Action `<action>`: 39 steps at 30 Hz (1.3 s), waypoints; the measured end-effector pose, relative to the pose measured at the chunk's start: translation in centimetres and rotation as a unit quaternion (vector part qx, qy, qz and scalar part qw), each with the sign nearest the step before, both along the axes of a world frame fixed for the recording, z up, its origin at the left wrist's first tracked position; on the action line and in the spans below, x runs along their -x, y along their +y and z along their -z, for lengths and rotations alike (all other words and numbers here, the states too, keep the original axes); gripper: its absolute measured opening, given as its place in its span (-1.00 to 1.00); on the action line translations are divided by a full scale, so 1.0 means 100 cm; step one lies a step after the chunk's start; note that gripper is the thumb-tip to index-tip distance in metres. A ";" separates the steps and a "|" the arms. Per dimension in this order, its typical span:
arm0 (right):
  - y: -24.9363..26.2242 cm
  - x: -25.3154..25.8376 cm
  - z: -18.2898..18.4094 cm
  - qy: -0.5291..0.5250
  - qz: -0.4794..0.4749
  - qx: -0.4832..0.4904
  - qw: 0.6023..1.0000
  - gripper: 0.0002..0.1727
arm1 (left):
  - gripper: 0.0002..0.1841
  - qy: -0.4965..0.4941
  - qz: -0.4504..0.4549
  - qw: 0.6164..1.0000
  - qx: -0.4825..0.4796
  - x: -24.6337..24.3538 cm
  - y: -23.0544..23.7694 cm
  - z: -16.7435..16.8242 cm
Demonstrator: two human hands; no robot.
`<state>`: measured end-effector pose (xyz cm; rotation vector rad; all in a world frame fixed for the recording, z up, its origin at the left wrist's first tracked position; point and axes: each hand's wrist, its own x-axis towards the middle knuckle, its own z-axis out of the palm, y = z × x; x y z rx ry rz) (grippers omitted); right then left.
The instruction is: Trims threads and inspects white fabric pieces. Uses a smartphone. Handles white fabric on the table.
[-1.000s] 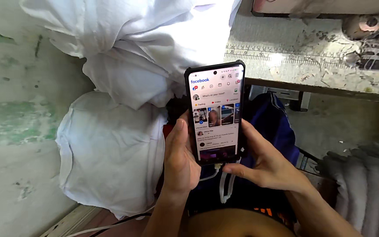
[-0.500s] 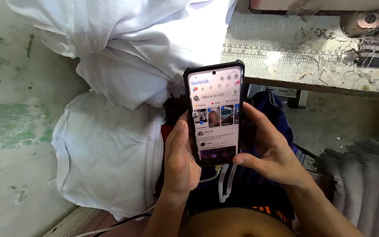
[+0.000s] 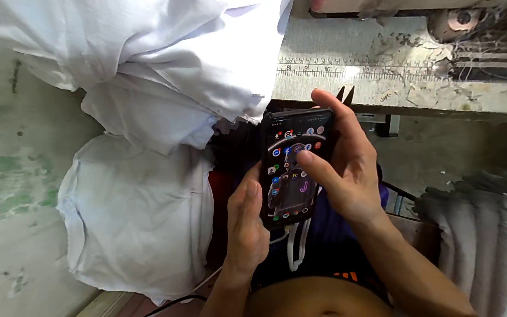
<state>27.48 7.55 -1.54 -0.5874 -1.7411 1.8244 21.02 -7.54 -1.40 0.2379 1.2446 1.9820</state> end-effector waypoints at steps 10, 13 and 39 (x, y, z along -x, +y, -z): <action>-0.004 0.003 0.001 -0.026 0.028 -0.015 0.999 -0.02 | -0.37 0.079 0.000 0.996 0.042 -0.001 0.000 0.001; 0.003 -0.004 0.005 0.014 -0.020 0.000 1.000 -0.09 | -0.36 0.052 0.001 0.998 0.029 0.003 -0.002 0.003; -0.007 -0.050 0.029 -0.055 0.088 -0.333 0.937 -0.31 | -0.16 0.034 0.092 0.994 -0.044 0.006 -0.003 -0.001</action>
